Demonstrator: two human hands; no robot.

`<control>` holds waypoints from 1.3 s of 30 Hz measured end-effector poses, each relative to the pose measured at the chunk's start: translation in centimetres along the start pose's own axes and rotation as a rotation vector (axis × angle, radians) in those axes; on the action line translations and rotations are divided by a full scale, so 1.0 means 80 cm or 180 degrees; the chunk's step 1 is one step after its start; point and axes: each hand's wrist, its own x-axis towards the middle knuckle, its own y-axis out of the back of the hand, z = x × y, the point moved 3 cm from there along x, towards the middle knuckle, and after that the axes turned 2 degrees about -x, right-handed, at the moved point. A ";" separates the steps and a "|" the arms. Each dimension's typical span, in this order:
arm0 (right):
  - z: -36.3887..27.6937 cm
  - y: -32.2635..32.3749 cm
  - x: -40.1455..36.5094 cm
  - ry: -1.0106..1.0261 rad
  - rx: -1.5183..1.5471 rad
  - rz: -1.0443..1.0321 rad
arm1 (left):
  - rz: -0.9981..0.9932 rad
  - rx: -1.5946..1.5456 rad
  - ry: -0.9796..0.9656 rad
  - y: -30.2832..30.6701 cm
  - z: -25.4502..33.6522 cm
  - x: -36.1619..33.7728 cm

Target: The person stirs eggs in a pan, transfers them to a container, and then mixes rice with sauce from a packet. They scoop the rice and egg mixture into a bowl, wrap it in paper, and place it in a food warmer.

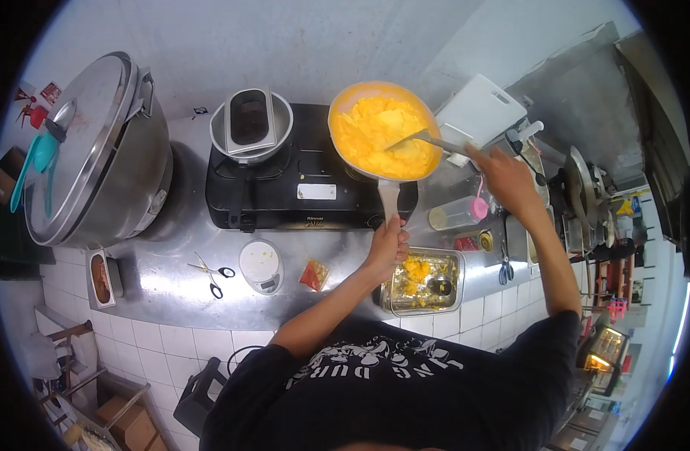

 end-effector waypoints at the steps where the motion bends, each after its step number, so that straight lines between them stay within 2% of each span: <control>1: -0.008 0.010 -0.015 -0.0133 -0.0006 -0.0169 | -0.0002 -0.0017 -0.0007 -0.001 0.000 -0.001; 3: -0.021 0.006 -0.036 -0.0289 -0.0024 -0.0327 | -0.0029 -0.0020 -0.0008 -0.004 0.001 0.001; 6: -0.052 -0.048 -0.049 -0.0098 0.0223 -0.0421 | 0.0002 -0.0011 -0.0031 -0.002 -0.001 0.005; 10: -0.111 -0.081 -0.029 -0.0169 0.0452 -0.0156 | 0.0130 0.0049 -0.0067 -0.005 0.001 0.003; 14: -0.128 -0.124 0.017 -0.0330 0.0793 0.0184 | 0.0121 0.0031 -0.0101 -0.003 -0.003 0.005; 18: -0.107 -0.144 0.081 -0.0349 0.0852 0.0291 | 0.0090 0.0051 -0.0104 -0.002 -0.001 0.006; 20: -0.092 -0.150 0.107 -0.0445 0.0763 0.0011 | 0.0070 0.0067 -0.0155 -0.001 -0.003 0.005; 22: -0.061 -0.118 0.122 -0.0517 0.0699 -0.0290 | 0.0037 0.0028 -0.0153 0.000 -0.004 0.008; 24: 0.008 -0.121 0.135 -0.0106 0.1134 -0.0151 | 0.0022 -0.0007 -0.0150 0.001 -0.004 0.006; 26: 0.053 -0.063 0.115 -0.0026 0.1440 -0.0441 | 0.0099 0.0015 -0.0075 -0.003 -0.001 0.005; 28: 0.065 -0.007 0.093 -0.0338 0.1601 -0.0594 | 0.0046 0.0003 -0.0123 0.000 -0.003 0.005; 29: 0.072 -0.011 0.096 -0.0339 0.1596 -0.0601 | -0.0023 0.0025 -0.0175 0.000 -0.004 0.005; 31: 0.099 -0.027 0.117 -0.1101 0.1940 -0.0965 | 0.0011 0.0053 -0.0152 -0.002 -0.003 0.005; 34: 0.126 -0.091 0.184 -0.1090 0.1700 -0.1285 | 0.0140 0.0174 -0.0146 -0.003 0.000 -0.002; 39: 0.084 -0.106 0.256 -0.0511 0.1766 -0.1438 | 0.0185 0.0387 -0.0115 0.005 0.014 -0.003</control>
